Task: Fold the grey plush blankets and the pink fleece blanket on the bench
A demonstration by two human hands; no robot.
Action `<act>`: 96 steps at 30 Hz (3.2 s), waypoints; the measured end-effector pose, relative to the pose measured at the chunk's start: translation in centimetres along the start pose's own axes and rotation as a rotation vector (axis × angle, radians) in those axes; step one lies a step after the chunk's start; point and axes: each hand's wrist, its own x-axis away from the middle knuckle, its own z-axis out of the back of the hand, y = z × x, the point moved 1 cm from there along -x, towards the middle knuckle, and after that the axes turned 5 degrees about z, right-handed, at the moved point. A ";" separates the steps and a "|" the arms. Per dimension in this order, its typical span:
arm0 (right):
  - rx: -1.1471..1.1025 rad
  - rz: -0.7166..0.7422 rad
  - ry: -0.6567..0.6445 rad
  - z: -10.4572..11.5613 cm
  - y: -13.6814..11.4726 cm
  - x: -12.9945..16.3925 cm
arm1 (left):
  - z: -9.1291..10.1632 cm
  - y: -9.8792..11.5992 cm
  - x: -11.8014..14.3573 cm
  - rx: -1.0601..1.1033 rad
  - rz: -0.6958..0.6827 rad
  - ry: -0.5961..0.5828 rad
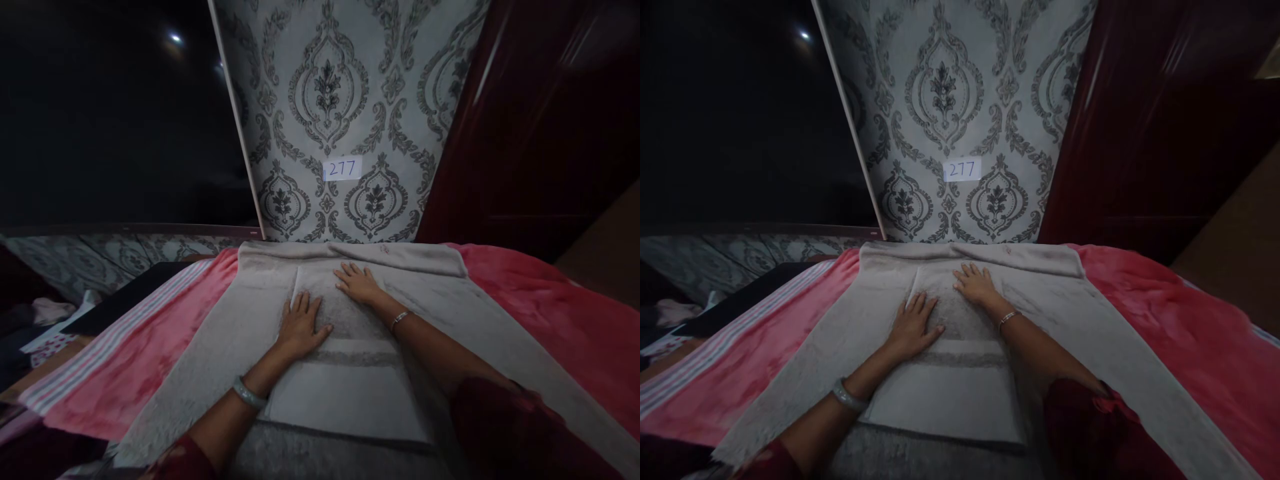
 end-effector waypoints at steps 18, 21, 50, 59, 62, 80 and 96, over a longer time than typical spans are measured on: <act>-0.073 -0.190 0.049 -2.7 3.6 1.9 | -1.7 -2.6 -10.4 -0.055 0.014 -0.064; -0.092 -0.230 0.087 -3.6 5.2 2.2 | -1.6 -2.7 -10.6 -0.045 0.003 -0.064; -0.062 -0.049 0.090 -3.4 -3.2 15.5 | -0.7 1.3 3.0 -0.038 -0.406 -0.102; -0.088 -0.109 0.058 -4.3 -1.1 19.1 | -0.2 -2.7 5.4 0.012 -0.378 -0.157; -0.140 -0.095 0.086 -4.9 -0.7 20.5 | -0.3 -4.8 7.3 0.097 -0.338 -0.156; -0.487 -0.148 0.365 -5.6 -2.2 24.2 | -0.3 -6.1 9.1 0.597 0.322 0.057; -0.688 -0.287 0.259 -3.7 -3.5 21.5 | 1.2 -5.0 8.5 1.215 0.410 -0.108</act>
